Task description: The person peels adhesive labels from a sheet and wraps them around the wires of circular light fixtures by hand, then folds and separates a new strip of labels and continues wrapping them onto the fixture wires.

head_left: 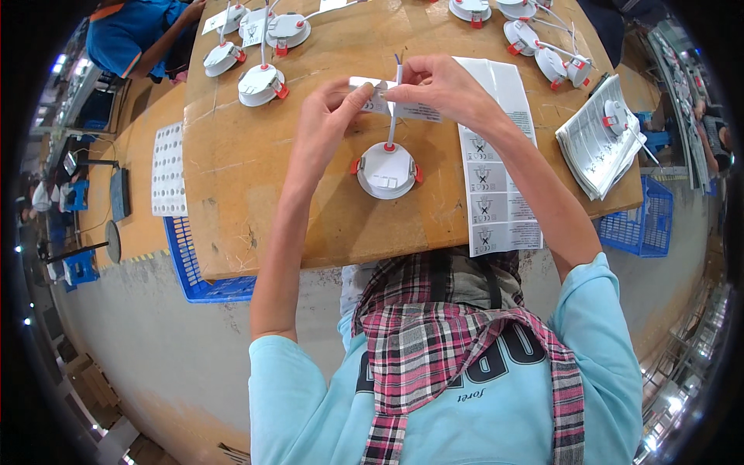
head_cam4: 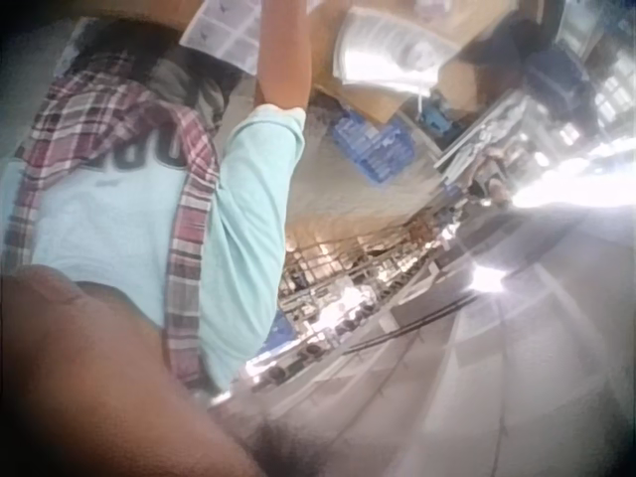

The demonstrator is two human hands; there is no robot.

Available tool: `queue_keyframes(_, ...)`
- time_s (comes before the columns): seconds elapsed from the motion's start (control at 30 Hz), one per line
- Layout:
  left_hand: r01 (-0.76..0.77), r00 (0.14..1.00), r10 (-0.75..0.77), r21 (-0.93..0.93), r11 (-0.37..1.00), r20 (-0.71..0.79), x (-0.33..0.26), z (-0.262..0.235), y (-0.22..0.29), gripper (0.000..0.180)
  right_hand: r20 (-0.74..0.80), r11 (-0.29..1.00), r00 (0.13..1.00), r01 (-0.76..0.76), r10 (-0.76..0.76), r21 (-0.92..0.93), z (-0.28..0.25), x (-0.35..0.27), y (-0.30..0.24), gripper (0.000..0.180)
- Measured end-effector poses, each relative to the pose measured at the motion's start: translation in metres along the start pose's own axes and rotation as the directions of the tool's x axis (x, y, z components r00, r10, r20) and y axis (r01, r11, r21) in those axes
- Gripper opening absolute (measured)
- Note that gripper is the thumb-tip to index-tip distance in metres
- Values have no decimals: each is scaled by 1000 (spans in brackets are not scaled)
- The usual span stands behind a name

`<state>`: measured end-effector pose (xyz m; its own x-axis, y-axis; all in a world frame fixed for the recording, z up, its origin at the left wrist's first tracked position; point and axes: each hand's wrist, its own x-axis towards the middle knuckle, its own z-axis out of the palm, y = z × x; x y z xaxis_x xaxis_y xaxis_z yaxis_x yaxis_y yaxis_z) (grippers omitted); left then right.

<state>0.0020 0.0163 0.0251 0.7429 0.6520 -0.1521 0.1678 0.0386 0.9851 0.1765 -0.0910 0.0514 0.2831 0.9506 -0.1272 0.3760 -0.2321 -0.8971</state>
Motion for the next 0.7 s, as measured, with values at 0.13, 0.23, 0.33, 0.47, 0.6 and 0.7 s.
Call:
queue_keyframes(0.13,-162,956,183,108,981,-228,-27,7,4,61,-94,1000,995,23,-21,20,-4,-4,9,31)
queue_keyframes(0.23,-292,933,358,503,814,-37,-57,29,-4,66,-132,1000,991,31,-30,4,-6,-4,9,29)
queue_keyframes(0.33,-292,932,361,604,742,8,-71,43,-11,61,-196,1000,981,-12,7,-23,-1,-6,4,29)
queue_keyframes(0.47,-310,927,376,556,771,-5,-75,48,-12,52,-263,999,964,-44,36,-25,3,-7,10,30)
queue_keyframes(0.6,-316,923,384,539,780,-15,-76,51,-12,49,-228,997,971,-81,78,-7,-4,-7,10,34)
queue_keyframes(0.7,-297,929,367,511,806,-38,-75,51,-14,49,-212,999,977,29,-34,-27,-7,-3,16,38)
